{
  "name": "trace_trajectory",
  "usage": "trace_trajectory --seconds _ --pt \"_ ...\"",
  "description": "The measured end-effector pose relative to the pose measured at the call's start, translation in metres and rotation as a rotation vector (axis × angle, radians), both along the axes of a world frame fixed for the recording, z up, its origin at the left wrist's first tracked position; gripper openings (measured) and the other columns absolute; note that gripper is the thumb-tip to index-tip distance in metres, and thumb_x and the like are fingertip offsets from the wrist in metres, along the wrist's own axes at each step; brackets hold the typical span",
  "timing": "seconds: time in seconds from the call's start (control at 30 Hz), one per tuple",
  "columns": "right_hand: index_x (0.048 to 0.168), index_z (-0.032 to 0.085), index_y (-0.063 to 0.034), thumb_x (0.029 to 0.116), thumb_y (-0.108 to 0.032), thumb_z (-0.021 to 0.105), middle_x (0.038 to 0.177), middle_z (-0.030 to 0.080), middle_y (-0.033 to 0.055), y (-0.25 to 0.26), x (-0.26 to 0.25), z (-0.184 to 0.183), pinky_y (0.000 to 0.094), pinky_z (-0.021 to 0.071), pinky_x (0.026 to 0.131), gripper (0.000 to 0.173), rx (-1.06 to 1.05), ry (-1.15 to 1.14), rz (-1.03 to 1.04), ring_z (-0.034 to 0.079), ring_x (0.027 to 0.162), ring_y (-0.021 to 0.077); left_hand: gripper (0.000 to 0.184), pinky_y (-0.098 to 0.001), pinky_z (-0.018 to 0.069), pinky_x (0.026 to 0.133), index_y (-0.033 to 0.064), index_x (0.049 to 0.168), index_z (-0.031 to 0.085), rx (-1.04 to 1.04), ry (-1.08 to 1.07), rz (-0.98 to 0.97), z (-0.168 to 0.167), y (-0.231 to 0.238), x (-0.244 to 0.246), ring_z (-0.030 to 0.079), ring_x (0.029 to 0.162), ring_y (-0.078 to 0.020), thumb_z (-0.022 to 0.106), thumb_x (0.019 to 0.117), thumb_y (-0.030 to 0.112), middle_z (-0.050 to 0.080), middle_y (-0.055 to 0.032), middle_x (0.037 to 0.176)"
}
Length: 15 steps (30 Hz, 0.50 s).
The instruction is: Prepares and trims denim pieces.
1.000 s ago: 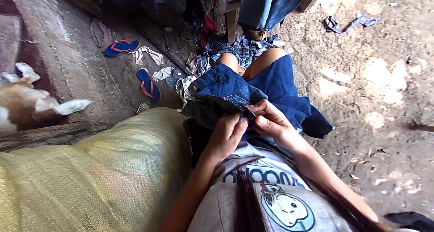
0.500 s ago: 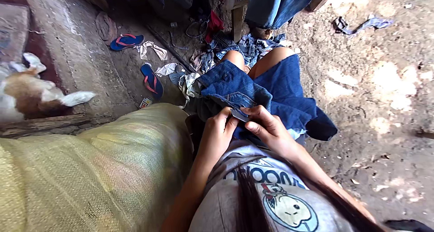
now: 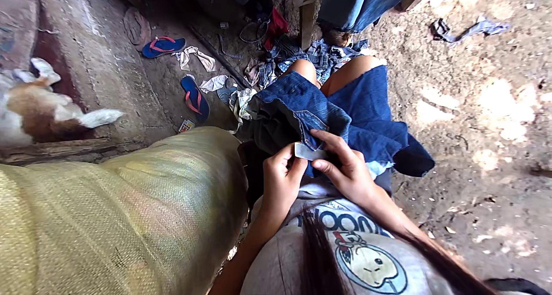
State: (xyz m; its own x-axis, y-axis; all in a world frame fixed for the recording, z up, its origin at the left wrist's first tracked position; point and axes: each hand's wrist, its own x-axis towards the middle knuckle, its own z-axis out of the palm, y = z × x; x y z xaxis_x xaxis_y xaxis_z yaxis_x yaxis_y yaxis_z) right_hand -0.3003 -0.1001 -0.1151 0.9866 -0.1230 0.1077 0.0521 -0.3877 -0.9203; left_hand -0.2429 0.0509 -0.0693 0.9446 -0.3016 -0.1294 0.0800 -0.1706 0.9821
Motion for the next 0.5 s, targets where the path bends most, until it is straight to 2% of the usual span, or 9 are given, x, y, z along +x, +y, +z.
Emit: trace_trajectory --seconds 0.07,0.17,0.23,0.3,0.4,0.5 --pt "0.142 0.056 -0.0074 0.1022 -0.045 0.057 0.088 0.07 0.0058 0.002 0.006 0.003 0.0271 0.0541 0.07 0.054 0.008 -0.013 -0.023 0.064 0.074 0.0079 0.012 -0.0137 0.0543 0.069 -0.0037 0.093 0.069 -0.032 0.006 0.027 0.0 -0.004 0.001 0.063 0.072 0.0059 0.057 0.0911 -0.005 0.069 0.0039 0.077" --pt "0.146 0.051 -0.0106 0.1016 -0.045 0.059 0.088 0.071 0.0038 -0.003 0.002 0.003 0.0255 0.0549 0.07 0.057 0.038 -0.016 -0.039 0.064 0.074 0.0052 0.014 -0.0181 0.0576 0.074 -0.0011 0.096 0.07 -0.132 0.073 0.043 0.001 -0.006 0.001 0.067 0.076 0.0021 0.057 0.0927 -0.005 0.072 0.0041 0.082" --pt "0.146 0.051 -0.0087 0.1021 -0.046 0.057 0.083 0.067 0.003 -0.007 -0.005 0.002 0.0221 0.0523 0.066 0.058 0.04 -0.006 -0.046 0.061 0.07 0.0032 0.017 -0.0197 0.0585 0.078 -0.0052 0.103 0.071 -0.141 0.072 0.019 0.002 -0.004 0.003 0.069 0.081 0.0003 0.057 0.0947 -0.004 0.074 0.0 0.088" --pt "0.145 0.051 -0.0067 0.1025 -0.047 0.056 0.08 0.065 0.0025 -0.009 -0.005 0.002 0.0204 0.0503 0.064 0.059 0.037 -0.005 -0.042 0.058 0.067 0.0023 0.017 -0.0177 0.0578 0.078 -0.0079 0.104 0.071 -0.106 0.025 0.0 0.001 -0.004 0.003 0.068 0.082 0.0018 0.057 0.0944 -0.004 0.074 -0.0017 0.089" --pt "0.146 0.05 -0.0077 0.1027 -0.044 0.057 0.082 0.068 0.0032 -0.004 0.006 0.006 0.0219 0.0534 0.068 0.057 0.053 -0.027 -0.032 0.061 0.069 0.003 0.013 -0.0137 0.0547 0.072 -0.006 0.092 0.07 -0.077 -0.046 0.003 -0.006 -0.01 0.001 0.064 0.075 0.0063 0.058 0.0895 -0.006 0.071 0.0027 0.08" --pt "0.148 0.048 -0.0093 0.1026 -0.045 0.057 0.082 0.067 0.0023 -0.003 0.003 0.007 0.0212 0.0529 0.067 0.059 0.083 -0.038 -0.038 0.061 0.07 0.0022 0.014 -0.0149 0.056 0.074 -0.0051 0.09 0.071 -0.123 -0.023 0.013 -0.003 -0.01 -0.001 0.066 0.077 0.0055 0.057 0.0882 -0.007 0.072 0.0033 0.081"
